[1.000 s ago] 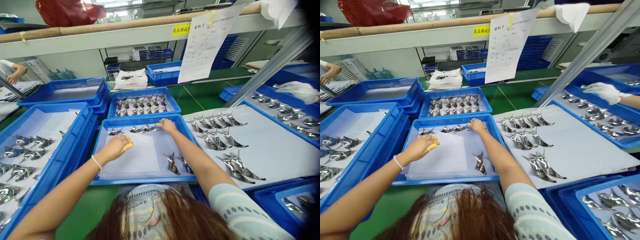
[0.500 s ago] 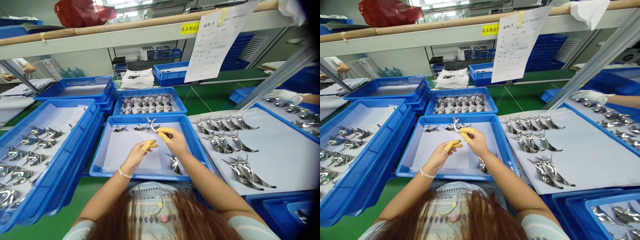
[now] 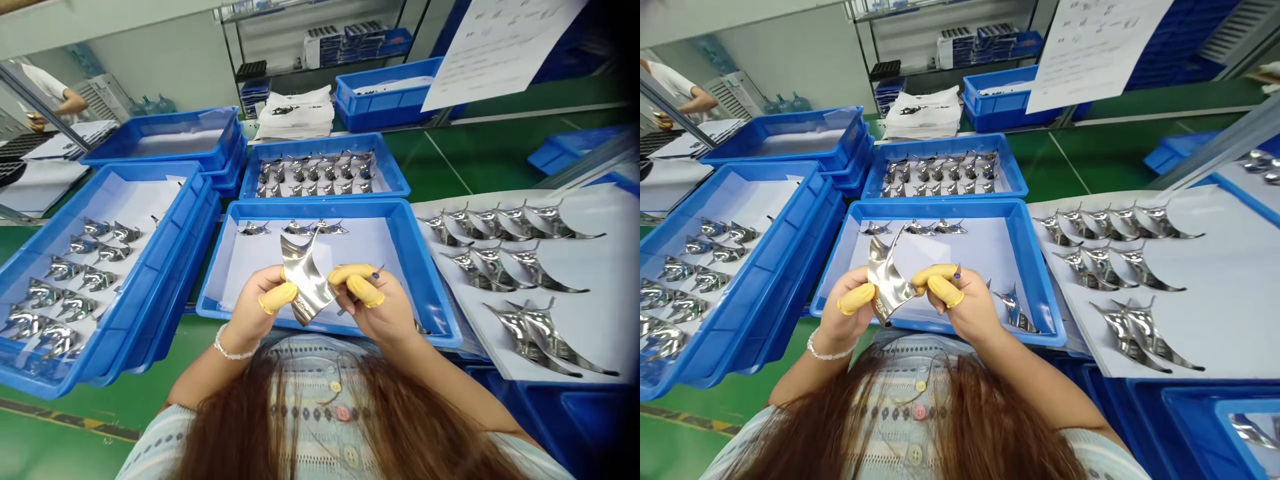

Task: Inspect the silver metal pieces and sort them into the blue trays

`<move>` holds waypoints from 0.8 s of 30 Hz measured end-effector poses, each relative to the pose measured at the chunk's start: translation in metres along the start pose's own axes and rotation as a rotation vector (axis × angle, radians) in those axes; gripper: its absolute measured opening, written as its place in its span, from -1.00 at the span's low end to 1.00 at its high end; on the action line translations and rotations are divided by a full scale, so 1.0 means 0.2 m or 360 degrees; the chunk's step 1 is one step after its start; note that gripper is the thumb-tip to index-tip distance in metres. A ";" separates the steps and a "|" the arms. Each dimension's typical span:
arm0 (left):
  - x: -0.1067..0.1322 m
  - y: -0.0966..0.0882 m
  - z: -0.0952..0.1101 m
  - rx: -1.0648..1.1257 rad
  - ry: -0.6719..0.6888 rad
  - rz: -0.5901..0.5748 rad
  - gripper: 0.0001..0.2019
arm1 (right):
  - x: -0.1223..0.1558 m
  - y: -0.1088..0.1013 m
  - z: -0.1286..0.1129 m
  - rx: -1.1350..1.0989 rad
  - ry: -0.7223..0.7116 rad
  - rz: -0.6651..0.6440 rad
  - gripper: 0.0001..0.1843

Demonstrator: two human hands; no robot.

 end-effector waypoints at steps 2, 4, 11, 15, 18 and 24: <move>0.01 0.00 0.02 -0.0088 0.0018 -0.0003 -0.53 | 0.02 0.05 0.00 -0.0044 0.0092 -0.0083 -0.62; 0.02 0.01 0.03 -0.0156 0.0004 -0.0030 -0.52 | 0.03 0.08 0.01 -0.0067 0.0173 -0.0123 -0.62; 0.05 0.00 0.04 -0.0265 -0.0082 -0.0057 -0.61 | 0.06 0.09 0.02 -0.0052 0.0269 -0.0164 -0.67; 0.07 -0.04 0.09 -0.0414 0.0059 0.0034 -0.65 | 0.06 0.10 0.03 -0.0061 0.0276 -0.0211 -0.73; 0.10 -0.04 0.14 -0.0630 0.0198 0.0022 -0.67 | 0.06 0.10 0.04 -0.0038 0.0245 -0.0251 -0.76; 0.14 0.04 0.21 -0.0841 0.0364 -0.0177 -0.71 | 0.06 0.09 0.06 0.0077 0.0246 -0.0298 -0.67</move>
Point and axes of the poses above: each hand's wrist, its own x-axis away from the middle knuckle, its own y-axis out of the palm, z = x × y, the point moved 9 cm from there along -x, towards the middle knuckle, and after that the axes turned 4 degrees about y, right-handed, at the moved point
